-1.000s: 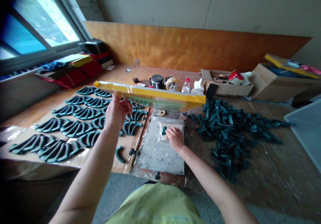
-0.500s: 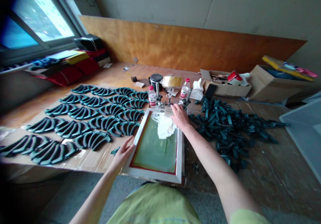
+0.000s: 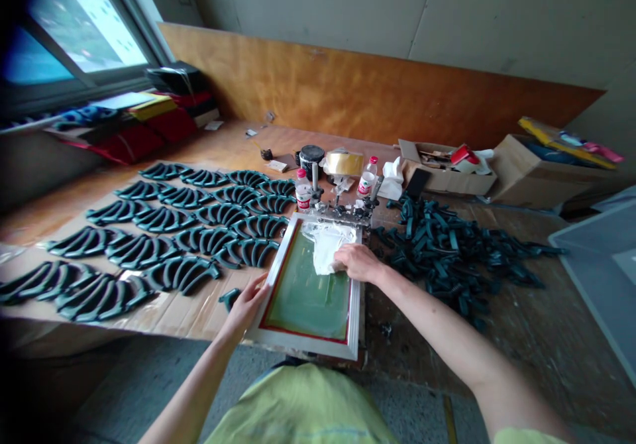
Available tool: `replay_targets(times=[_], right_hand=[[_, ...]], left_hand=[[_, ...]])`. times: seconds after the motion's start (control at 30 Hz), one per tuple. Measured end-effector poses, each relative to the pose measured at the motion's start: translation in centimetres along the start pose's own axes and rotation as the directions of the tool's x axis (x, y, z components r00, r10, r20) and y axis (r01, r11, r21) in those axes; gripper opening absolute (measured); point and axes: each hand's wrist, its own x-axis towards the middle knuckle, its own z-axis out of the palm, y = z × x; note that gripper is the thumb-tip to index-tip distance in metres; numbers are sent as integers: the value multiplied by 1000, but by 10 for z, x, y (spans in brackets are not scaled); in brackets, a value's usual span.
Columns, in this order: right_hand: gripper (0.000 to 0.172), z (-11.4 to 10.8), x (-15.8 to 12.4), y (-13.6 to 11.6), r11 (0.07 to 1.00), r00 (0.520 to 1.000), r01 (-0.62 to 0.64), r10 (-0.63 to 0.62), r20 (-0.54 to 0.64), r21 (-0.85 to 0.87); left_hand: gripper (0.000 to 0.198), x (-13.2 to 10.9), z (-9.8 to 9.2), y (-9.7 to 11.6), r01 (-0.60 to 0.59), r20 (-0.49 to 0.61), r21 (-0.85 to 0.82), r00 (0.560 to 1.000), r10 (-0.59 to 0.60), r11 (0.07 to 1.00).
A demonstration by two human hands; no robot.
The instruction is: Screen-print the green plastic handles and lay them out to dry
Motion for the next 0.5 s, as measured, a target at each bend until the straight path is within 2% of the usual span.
replay_targets(times=[0.13, 0.2, 0.3, 0.4, 0.43, 0.5], right_hand=[[23, 13, 8, -6, 987, 974, -153, 142, -179, -49], [28, 26, 1, -12, 989, 966, -135, 117, -229, -63], [27, 32, -11, -16, 998, 978, -47, 40, -203, -29], [22, 15, 0, -7, 994, 971, -110, 112, -213, 23], [27, 6, 10, -2, 986, 959, -161, 166, -232, 37], [48, -13, 33, 9, 962, 924, -268, 274, -268, 57]], left_hand=[[75, -4, 1, 5, -10, -18, 7, 1000, 10, 1000], [75, -7, 2, 9, 9, -17, -5, 1000, -9, 1000], [74, -10, 3, 14, 13, -14, -6, 1000, -13, 1000], [77, -14, 2, 24, 35, -25, 11, 999, -35, 999], [80, -16, 1, 30, 48, -18, 12, 999, -48, 999], [85, -21, -3, 47, 64, 6, -7, 998, -63, 998]])
